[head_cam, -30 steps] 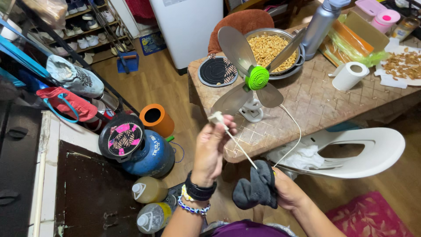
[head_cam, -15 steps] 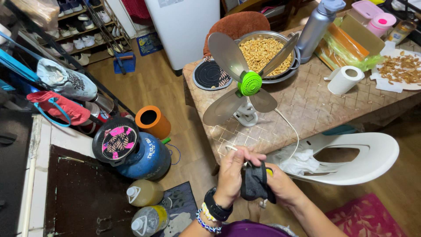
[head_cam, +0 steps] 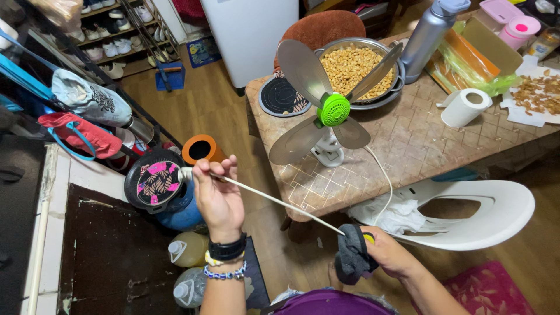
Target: The person wipes a small table fan with a cloth, then attaches three fan blades to the motor housing and secures them. The person then moves the assembled fan to another location.
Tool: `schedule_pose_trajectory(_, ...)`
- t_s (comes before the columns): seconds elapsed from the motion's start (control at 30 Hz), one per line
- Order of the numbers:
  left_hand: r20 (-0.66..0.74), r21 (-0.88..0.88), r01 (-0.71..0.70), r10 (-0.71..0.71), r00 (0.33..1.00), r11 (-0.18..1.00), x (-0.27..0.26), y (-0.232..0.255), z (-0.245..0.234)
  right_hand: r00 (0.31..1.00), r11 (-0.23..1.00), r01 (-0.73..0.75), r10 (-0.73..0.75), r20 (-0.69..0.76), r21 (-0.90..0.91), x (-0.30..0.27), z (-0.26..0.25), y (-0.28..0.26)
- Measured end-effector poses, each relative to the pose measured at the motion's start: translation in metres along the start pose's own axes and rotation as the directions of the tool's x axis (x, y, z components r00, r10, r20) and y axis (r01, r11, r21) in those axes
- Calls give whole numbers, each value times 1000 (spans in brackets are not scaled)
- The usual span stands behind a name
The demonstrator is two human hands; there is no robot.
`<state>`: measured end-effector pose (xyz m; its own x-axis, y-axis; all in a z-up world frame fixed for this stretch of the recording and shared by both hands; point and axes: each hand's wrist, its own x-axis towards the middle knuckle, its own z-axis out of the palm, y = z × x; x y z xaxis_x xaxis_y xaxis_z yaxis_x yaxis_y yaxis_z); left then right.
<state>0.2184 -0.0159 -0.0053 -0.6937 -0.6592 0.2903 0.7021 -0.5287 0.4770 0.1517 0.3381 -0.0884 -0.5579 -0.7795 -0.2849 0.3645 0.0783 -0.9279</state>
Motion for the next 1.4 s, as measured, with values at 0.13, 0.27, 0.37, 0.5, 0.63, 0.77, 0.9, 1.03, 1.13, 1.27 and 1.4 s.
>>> schedule_pose_trajectory(0.13, 318, 171, 183, -230, 920, 968, -54, -28, 34, 998, 993, -3, -5, 67, 117, 4, 6, -27)
schedule_pose_trajectory(0.27, 444, 370, 371, -513, 735, 852, -94, -54, 57, 996, 989, -52, 41, 82, 141, 10, 14, -27)
schedule_pose_trajectory(0.37, 404, 318, 397, -502, 765, 861, -101, -50, 63, 999, 976, -36, 32, 19, 216, 10, 13, -13)
schedule_pose_trajectory(0.5, 414, 174, 480, -506, 757, 860, -105, -44, 72, 1000, 926, -25, 16, 26, 377, 12, 7, 4)
schedule_pose_trajectory(0.63, 389, 390, 434, -573, 722, 812, -113, -49, 81, 998, 868, -40, 58, -20, 495, 14, 7, 9)
schedule_pose_trajectory(0.77, 277, 559, 293, -508, 816, 775, -119, -58, 86, 999, 886, -51, 49, 17, 462, 13, 16, 13)
schedule_pose_trajectory(0.9, 213, 615, 264, -479, 852, 743, -116, -55, 86, 995, 871, -93, 63, 78, 483, 14, 14, 15)
schedule_pose_trajectory(1.03, 202, 390, 337, -437, 877, 857, -107, -41, 82, 996, 777, 44, 15, -88, 628, 19, -17, 7)
schedule_pose_trajectory(1.13, 195, 83, 391, -400, 896, 917, -100, -32, 88, 985, 735, 172, -111, -134, 656, 15, -42, -7)
schedule_pose_trajectory(1.27, 127, -198, 423, -404, 906, 884, -95, -25, 98, 964, 818, 254, -172, -203, 516, 0, -50, -14)
schedule_pose_trajectory(1.4, 87, -220, 394, -384, 919, 893, -88, -30, 107, 996, 988, 72, -62, -71, 136, -6, -33, -13)
